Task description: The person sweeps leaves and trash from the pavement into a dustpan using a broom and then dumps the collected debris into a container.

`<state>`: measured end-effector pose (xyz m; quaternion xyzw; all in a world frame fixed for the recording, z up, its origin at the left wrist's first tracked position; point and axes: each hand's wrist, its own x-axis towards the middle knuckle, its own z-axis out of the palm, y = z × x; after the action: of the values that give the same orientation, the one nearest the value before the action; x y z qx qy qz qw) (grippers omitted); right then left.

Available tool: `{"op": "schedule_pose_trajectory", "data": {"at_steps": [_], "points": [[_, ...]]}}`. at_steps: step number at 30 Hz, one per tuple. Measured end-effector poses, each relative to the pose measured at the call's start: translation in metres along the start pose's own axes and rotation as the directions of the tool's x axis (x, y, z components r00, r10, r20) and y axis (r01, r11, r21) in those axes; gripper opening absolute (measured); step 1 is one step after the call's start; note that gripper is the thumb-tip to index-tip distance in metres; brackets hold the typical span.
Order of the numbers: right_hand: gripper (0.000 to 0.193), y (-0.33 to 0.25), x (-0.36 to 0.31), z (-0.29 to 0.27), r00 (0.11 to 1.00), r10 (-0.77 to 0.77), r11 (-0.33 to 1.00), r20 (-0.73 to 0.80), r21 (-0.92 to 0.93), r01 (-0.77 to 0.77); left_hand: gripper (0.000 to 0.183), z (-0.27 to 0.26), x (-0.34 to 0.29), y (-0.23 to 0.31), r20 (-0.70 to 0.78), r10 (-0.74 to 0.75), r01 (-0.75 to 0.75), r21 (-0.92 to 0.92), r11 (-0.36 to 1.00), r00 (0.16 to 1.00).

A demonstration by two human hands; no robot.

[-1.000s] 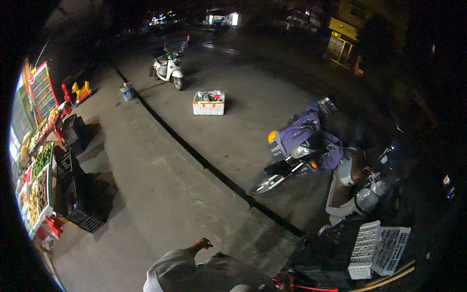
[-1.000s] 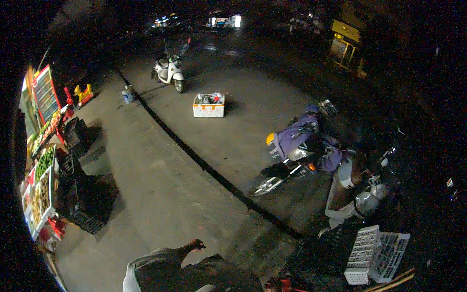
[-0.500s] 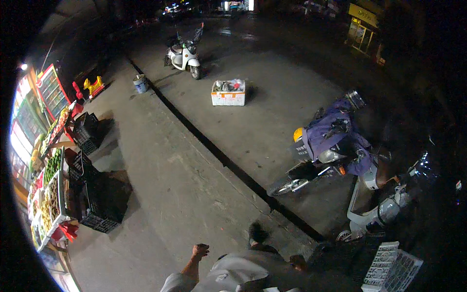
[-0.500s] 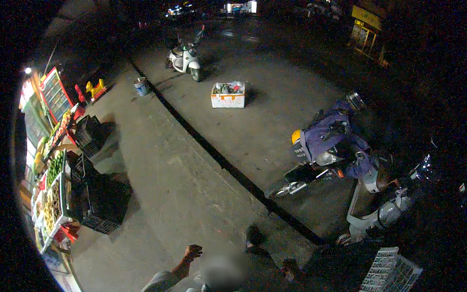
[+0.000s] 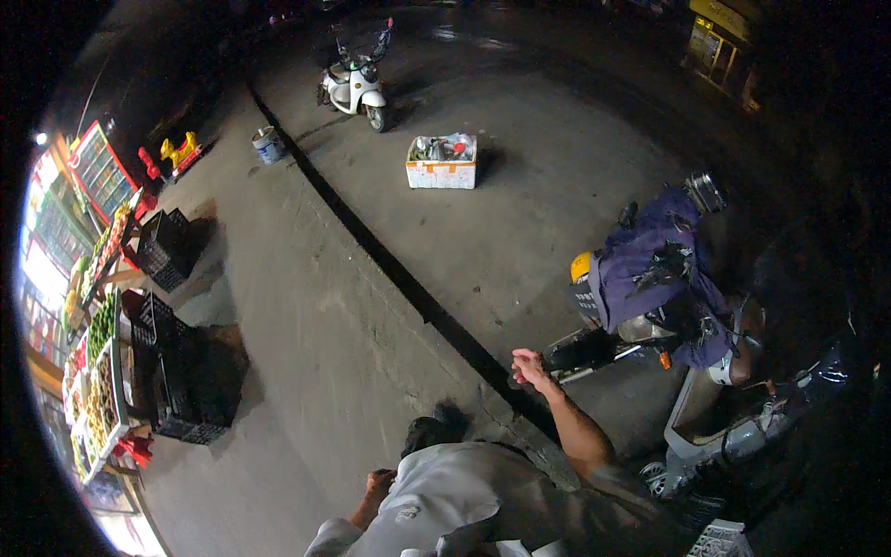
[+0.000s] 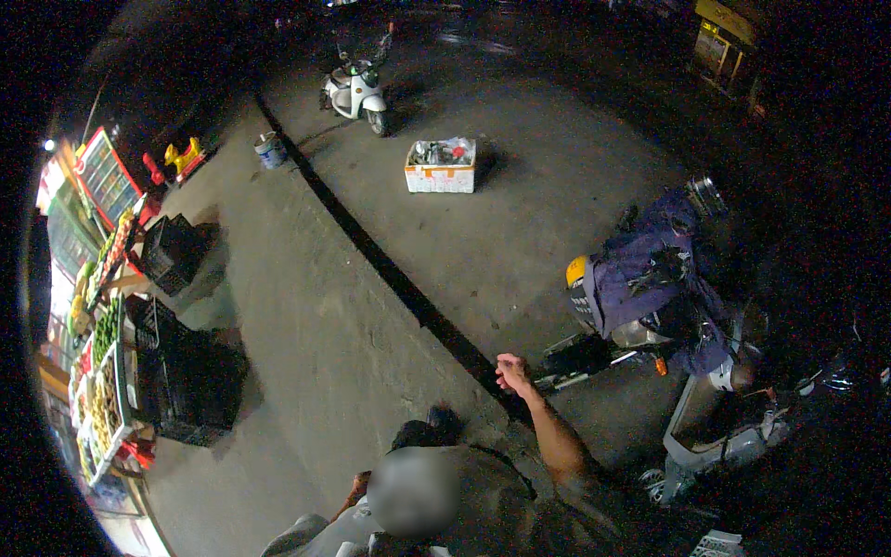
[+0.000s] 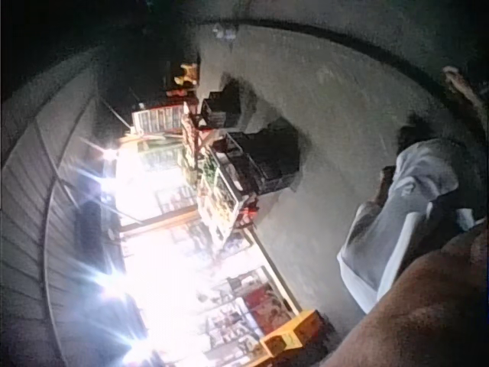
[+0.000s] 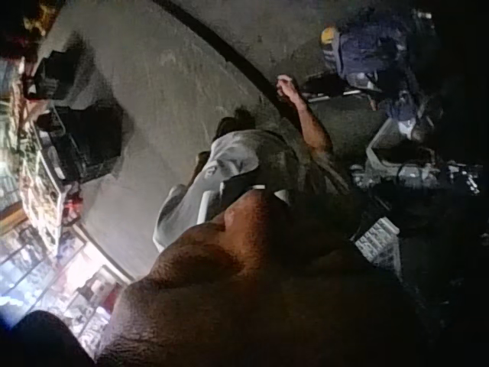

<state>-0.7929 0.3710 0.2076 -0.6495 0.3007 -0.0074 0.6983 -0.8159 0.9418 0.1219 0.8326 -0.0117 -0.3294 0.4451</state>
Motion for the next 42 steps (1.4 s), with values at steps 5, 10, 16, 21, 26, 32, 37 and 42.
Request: {"op": "schedule_pose_trajectory", "data": {"at_steps": [5,10,16,21,26,32,37,42], "points": [[0.021,0.039,0.070,-0.035,0.995,-0.046,0.999,0.089,0.026,0.044,0.029,-0.018,0.103,0.108,0.200,-0.313,0.370,-0.564,0.738,0.928],[0.020,0.179,0.072,-0.161,0.995,0.098,0.924,-0.003,0.371,-0.090,0.031,-0.004,0.304,0.151,0.257,-0.148,0.198,-0.182,0.963,0.955],[0.020,0.224,0.015,-0.170,0.531,0.748,0.661,-0.397,0.515,-0.546,0.038,-0.017,0.517,0.248,0.271,0.065,-0.109,0.148,0.983,0.960],[0.020,0.143,0.100,-0.121,0.676,0.683,0.710,-0.277,0.469,-0.526,0.020,-0.050,0.633,0.386,0.221,0.196,-0.111,-0.346,0.932,0.955],[0.020,0.088,0.226,-0.147,0.794,0.563,0.804,-0.229,0.372,-0.463,0.020,-0.024,0.662,0.503,0.147,0.124,-0.126,0.004,0.992,0.981],[0.021,0.078,0.444,-0.197,0.898,0.440,0.864,-0.023,0.282,-0.417,0.032,0.025,0.773,0.324,0.113,0.112,-0.136,0.230,0.964,0.987],[0.021,0.113,0.639,-0.303,0.863,0.061,0.576,0.502,0.688,-0.442,0.036,0.099,0.839,0.310,-0.299,0.591,-0.228,0.722,0.654,0.749],[0.017,0.027,0.744,-0.327,0.783,0.328,0.381,0.529,0.684,-0.622,0.039,0.090,0.864,0.365,0.037,-0.199,0.201,-0.264,0.943,0.979]]}}
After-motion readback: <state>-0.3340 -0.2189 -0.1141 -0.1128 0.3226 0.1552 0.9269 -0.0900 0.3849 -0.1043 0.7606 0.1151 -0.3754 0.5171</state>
